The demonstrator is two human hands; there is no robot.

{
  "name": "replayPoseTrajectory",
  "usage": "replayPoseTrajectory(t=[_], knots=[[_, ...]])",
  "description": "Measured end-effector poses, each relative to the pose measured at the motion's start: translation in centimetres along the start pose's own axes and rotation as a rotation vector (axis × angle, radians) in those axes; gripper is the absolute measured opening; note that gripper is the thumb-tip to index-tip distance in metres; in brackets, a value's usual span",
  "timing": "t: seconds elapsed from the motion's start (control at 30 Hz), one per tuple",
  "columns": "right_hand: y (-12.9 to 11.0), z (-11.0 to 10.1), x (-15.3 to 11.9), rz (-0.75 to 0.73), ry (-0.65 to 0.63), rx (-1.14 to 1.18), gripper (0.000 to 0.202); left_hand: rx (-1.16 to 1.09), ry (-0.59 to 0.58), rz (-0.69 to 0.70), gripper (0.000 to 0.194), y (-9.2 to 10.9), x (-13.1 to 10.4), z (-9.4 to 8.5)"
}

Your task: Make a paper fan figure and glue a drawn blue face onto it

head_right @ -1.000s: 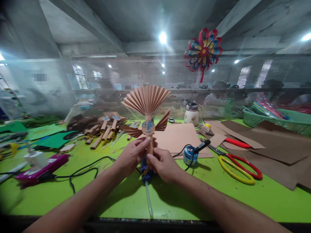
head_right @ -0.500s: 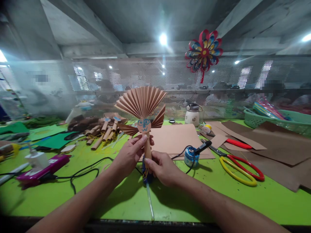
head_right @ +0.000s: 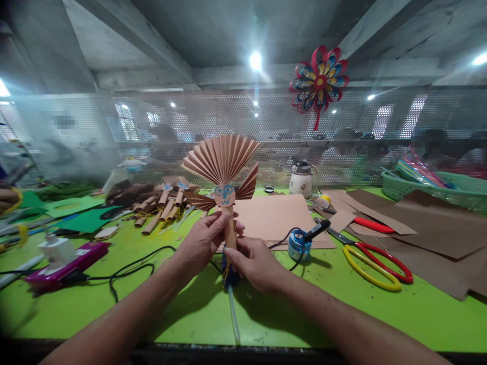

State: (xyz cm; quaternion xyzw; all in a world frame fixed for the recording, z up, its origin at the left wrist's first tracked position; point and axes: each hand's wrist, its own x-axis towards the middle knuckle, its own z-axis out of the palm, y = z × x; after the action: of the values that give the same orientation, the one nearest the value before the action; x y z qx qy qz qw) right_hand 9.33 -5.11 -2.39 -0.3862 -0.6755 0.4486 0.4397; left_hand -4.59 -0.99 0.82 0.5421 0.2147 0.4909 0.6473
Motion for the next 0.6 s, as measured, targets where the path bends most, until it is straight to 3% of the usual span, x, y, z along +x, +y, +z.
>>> replayPoseTrajectory(t=[0.13, 0.3, 0.47, 0.6], knots=[[-0.3, -0.1, 0.0, 0.015, -0.006, 0.010, 0.046, -0.024, 0.020, -0.044, 0.037, 0.3, 0.0, 0.1], [-0.1, -0.2, 0.2, 0.037, -0.030, 0.007, 0.046, -0.022, -0.041, -0.105, 0.042, 0.6, -0.1, 0.1], [0.1, -0.6, 0.3, 0.028, -0.040, -0.046, 0.045, -0.029, -0.027, -0.080, 0.035, 0.6, -0.1, -0.2], [-0.2, -1.2, 0.2, -0.049, 0.040, -0.119, 0.047, -0.021, -0.018, -0.071, 0.032, 0.8, 0.0, -0.7]])
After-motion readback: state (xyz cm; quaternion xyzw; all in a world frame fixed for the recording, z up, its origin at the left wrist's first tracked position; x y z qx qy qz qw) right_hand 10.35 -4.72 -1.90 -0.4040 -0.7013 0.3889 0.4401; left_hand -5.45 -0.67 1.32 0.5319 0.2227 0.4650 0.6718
